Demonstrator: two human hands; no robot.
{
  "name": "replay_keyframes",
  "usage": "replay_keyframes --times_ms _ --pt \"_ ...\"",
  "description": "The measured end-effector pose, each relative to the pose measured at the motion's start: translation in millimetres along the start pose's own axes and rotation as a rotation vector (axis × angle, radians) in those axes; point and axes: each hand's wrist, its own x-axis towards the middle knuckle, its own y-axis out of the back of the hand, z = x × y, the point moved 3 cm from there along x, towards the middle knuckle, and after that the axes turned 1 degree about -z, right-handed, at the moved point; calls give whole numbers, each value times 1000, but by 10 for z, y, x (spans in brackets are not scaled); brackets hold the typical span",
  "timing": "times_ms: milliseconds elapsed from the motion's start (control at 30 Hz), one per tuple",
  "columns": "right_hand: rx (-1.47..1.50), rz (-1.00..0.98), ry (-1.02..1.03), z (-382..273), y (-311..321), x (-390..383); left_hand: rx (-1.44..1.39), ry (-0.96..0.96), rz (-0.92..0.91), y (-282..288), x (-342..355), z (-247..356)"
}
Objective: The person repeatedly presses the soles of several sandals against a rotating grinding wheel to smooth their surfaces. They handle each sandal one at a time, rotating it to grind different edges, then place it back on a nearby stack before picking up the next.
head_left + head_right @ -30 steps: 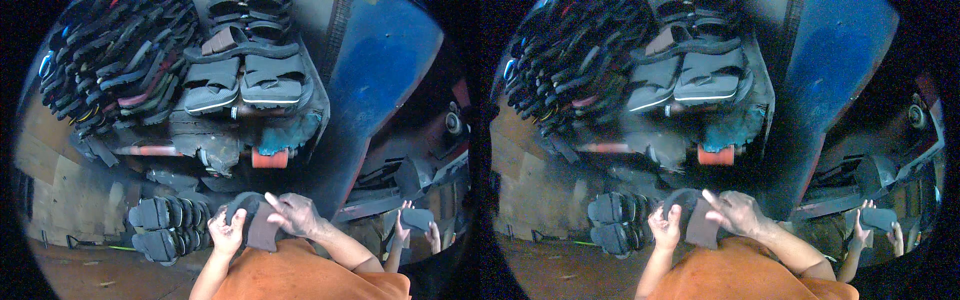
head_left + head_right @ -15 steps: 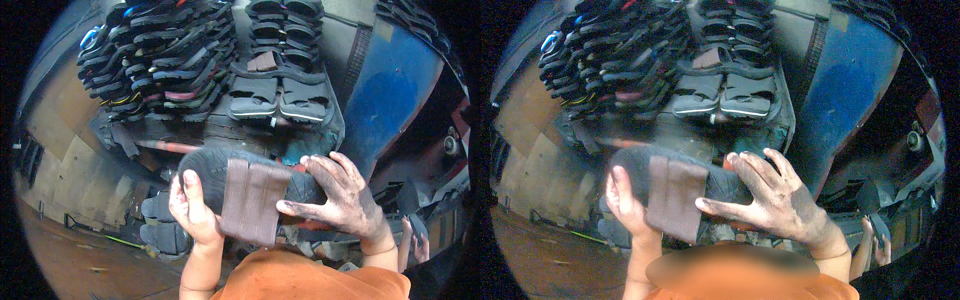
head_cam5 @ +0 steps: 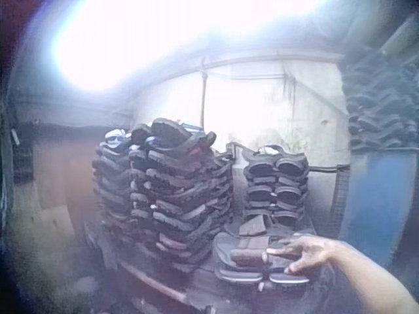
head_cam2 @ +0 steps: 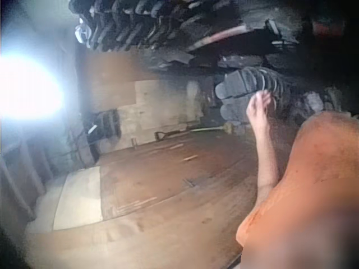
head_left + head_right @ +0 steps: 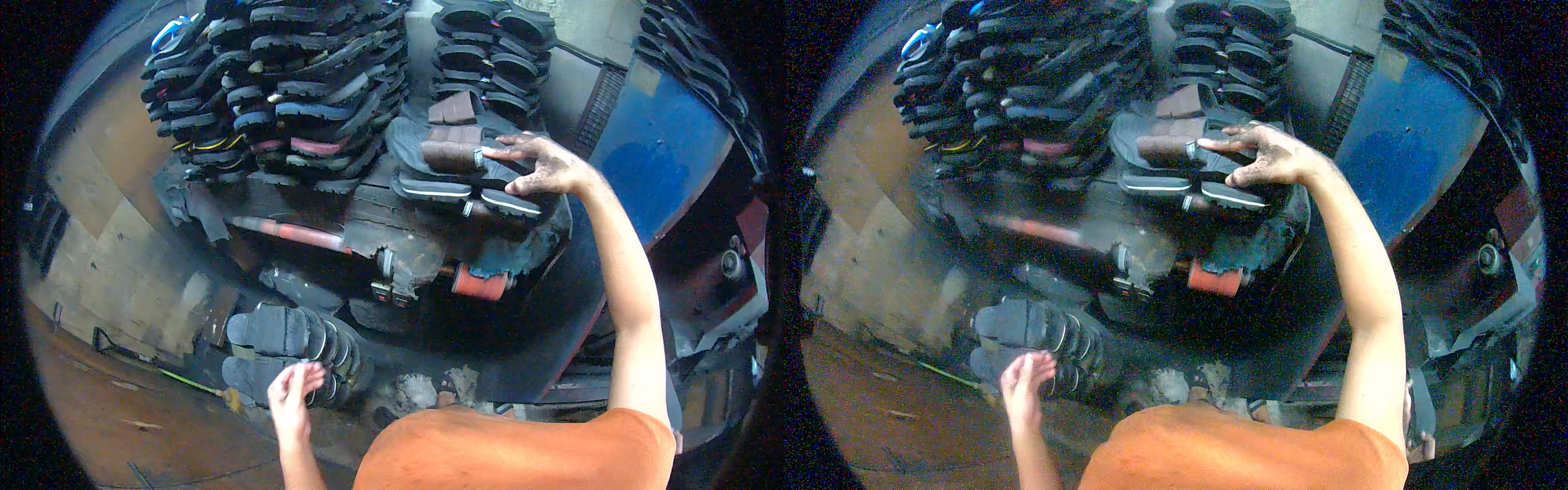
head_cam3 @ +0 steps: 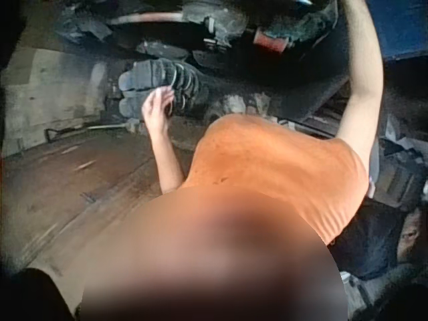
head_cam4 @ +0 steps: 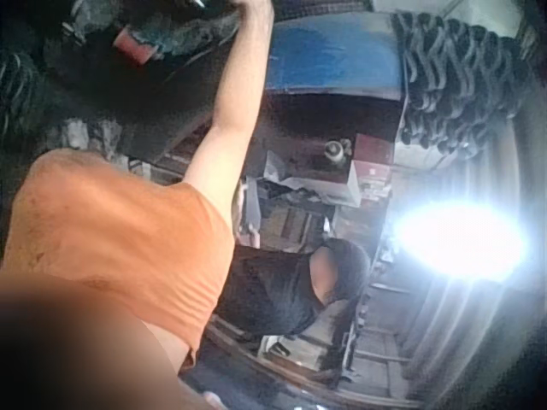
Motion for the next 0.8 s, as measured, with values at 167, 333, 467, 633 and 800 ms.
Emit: replay_keyframes --times_ms 167,333,467,633,800 --pt "198 32 48 -1 13 6 -15 42 338 939 -337 -130" --pt "201 -13 10 131 0 10 71 -33 519 1614 -394 -115" --pt "98 21 -122 624 -13 -59 369 -49 591 2128 61 -313" --pt "34 31 -75 747 47 -145 1017 -191 604 2169 811 -199" --pt "-436 468 -95 -390 -4 -517 1435 -781 -295 856 1398 2"
